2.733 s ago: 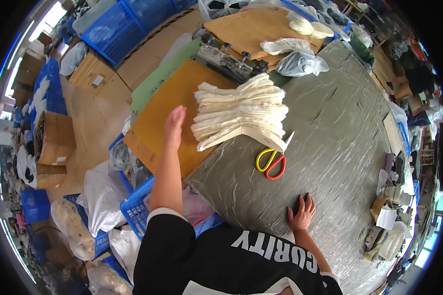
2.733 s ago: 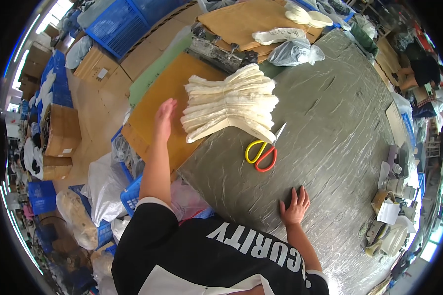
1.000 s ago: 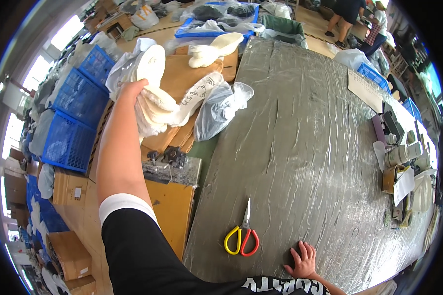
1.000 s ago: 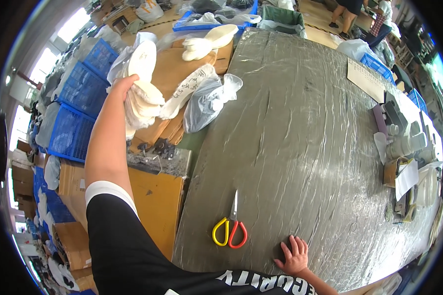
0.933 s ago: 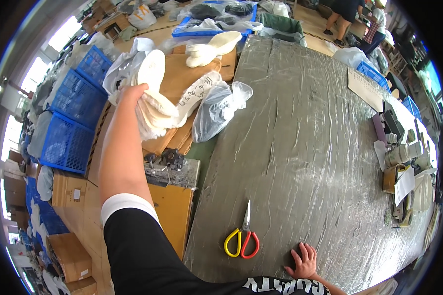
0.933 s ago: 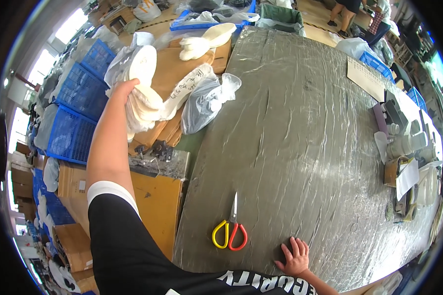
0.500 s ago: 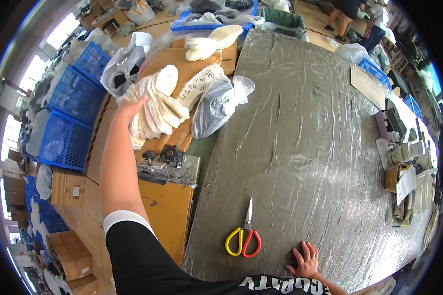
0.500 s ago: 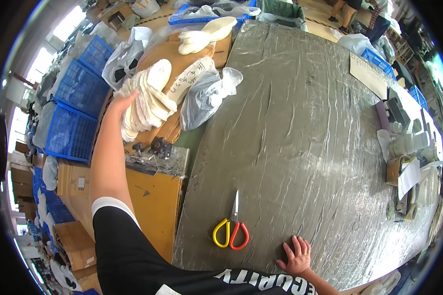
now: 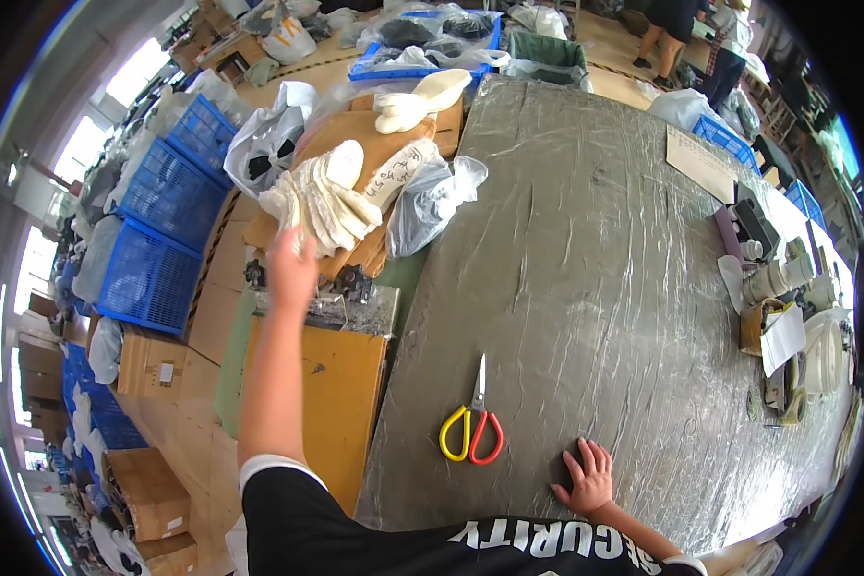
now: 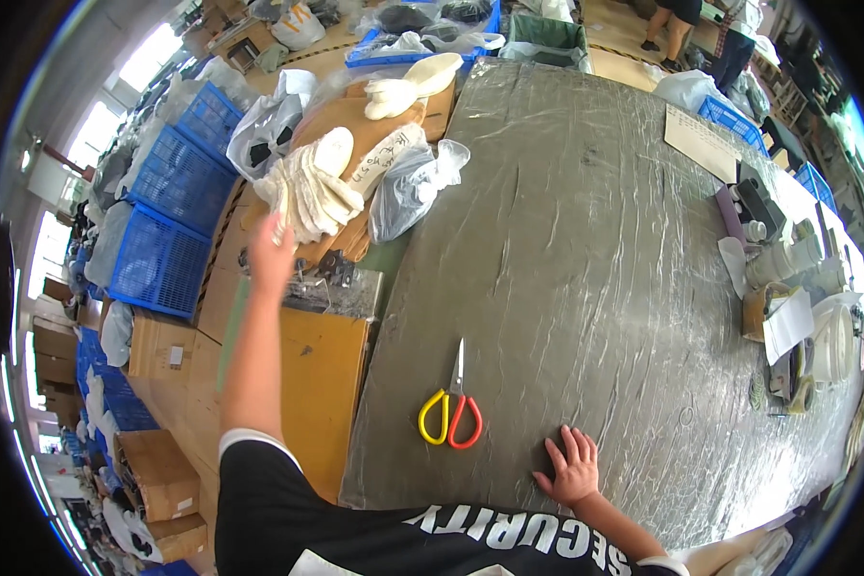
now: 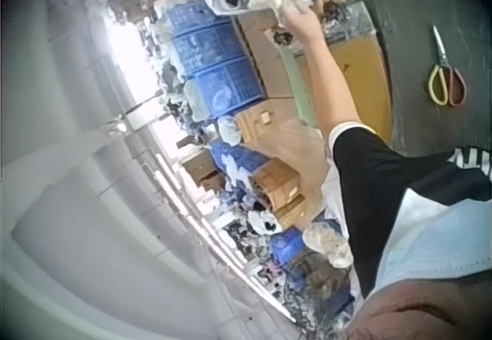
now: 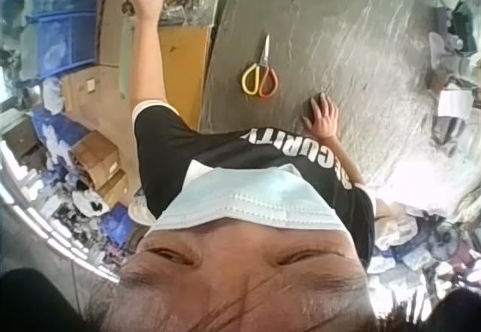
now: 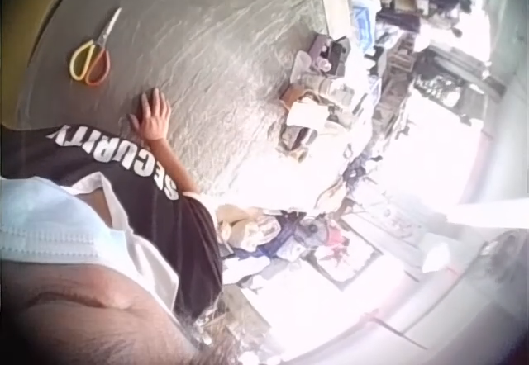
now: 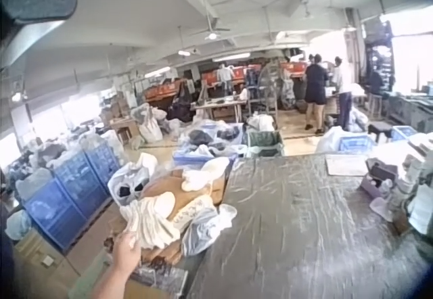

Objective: Write a label, place materials in a bag, and sort stacks of shoe insoles.

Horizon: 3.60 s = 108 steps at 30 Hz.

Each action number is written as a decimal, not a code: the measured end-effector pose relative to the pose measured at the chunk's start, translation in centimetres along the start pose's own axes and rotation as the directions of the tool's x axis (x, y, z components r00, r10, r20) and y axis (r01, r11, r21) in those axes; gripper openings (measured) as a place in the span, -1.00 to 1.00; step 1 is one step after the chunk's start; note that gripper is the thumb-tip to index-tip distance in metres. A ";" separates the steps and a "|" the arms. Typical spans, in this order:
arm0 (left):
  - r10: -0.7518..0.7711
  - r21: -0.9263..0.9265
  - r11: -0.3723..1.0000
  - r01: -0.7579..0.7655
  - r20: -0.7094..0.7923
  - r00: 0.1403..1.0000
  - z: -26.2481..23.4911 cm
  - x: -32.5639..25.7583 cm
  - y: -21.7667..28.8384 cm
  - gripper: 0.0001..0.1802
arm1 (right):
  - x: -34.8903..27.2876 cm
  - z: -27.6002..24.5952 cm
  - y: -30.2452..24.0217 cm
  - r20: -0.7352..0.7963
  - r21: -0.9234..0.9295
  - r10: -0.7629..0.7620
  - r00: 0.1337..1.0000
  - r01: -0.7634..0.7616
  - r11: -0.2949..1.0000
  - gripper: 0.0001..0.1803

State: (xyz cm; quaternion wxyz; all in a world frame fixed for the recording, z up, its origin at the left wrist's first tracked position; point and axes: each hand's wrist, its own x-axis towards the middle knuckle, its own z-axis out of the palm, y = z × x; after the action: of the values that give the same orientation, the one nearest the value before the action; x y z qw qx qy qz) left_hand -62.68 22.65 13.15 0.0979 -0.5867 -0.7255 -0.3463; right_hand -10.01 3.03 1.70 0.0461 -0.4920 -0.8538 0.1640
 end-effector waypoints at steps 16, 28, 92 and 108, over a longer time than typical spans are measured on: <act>-0.259 0.252 0.958 0.134 0.569 0.781 1.7 -30.4 20.3 -0.52 | -2.3 0.4 0.6 -0.163 0.068 -0.036 0.986 0.048 0.997 -0.43; 0.216 -0.467 0.334 0.819 0.884 0.415 5.2 -28.8 33.6 -0.73 | -22.5 -4.5 16.8 -0.419 -0.038 0.647 0.637 -0.724 0.689 -0.39; 0.264 -0.168 0.959 -0.227 0.817 0.513 23.3 -31.6 64.3 -0.85 | -47.0 -7.5 43.3 -0.542 0.262 0.805 0.239 -0.863 0.432 -0.60; 0.293 -0.484 0.234 0.843 0.862 0.414 37.1 -40.2 81.3 -0.90 | -48.2 -7.9 42.9 -0.530 0.349 0.832 0.165 -0.852 0.391 -0.61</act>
State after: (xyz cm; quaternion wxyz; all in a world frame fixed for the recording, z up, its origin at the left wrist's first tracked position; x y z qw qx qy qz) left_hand 33.59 19.85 -4.88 -0.7133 -0.4230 -0.4245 -0.3633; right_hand 51.92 -16.51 -0.86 0.2248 -0.9021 -0.3672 -0.0275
